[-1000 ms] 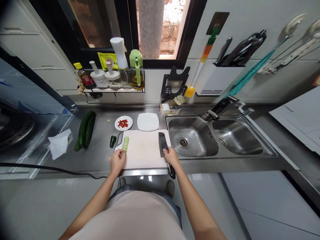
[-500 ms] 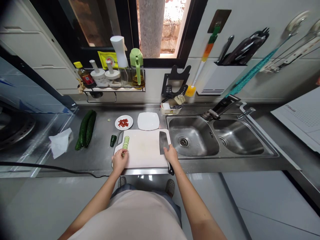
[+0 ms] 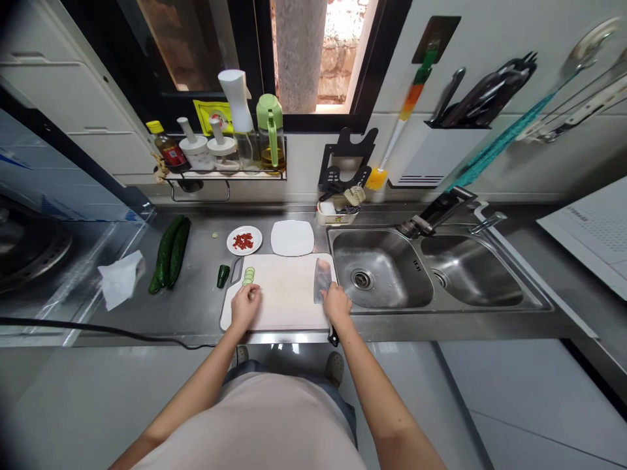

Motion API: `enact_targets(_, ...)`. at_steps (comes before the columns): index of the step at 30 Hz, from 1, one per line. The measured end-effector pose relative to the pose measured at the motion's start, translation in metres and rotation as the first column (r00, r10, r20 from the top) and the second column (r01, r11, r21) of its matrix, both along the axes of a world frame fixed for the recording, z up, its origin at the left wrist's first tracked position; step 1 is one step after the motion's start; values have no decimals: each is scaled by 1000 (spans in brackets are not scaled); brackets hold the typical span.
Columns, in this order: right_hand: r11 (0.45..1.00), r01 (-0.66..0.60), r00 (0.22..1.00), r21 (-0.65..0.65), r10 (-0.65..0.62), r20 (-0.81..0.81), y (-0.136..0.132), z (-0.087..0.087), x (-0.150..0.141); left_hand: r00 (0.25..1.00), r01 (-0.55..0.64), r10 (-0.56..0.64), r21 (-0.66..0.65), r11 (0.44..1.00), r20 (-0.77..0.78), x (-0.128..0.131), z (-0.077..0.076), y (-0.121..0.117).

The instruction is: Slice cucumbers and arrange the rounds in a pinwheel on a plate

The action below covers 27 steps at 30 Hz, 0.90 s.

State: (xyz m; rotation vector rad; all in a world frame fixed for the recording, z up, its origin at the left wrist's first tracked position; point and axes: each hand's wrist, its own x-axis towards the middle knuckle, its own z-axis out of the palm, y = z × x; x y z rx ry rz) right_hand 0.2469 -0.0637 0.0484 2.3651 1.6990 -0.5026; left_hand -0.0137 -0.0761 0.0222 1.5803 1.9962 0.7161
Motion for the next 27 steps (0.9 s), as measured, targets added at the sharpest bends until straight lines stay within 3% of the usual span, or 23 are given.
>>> enact_targets(6, 1000, -13, 1000, -16, 14, 16, 1, 0, 0, 994, -21, 17, 38, 999, 105, 14, -11, 39)
enact_targets(12, 999, -11, 999, 34, 10, 38, 12, 8, 4, 984, -49, 50, -14, 999, 172, 24, -20, 77)
enact_targets(17, 985, -25, 996, 171, 40, -83, 52, 8, 7, 987, -71, 84, -92, 993, 140, 28, -18, 111)
enact_targets(23, 982, 38, 971, 185, 8, -239, 118, -9, -1, 991, -68, 84, -146, 987, 104, 38, -17, 144)
enact_targets(27, 981, 127, 935, 149, -68, -349, 147, -23, -5, 992, -56, 77, -208, 977, 95, 43, -21, 158)
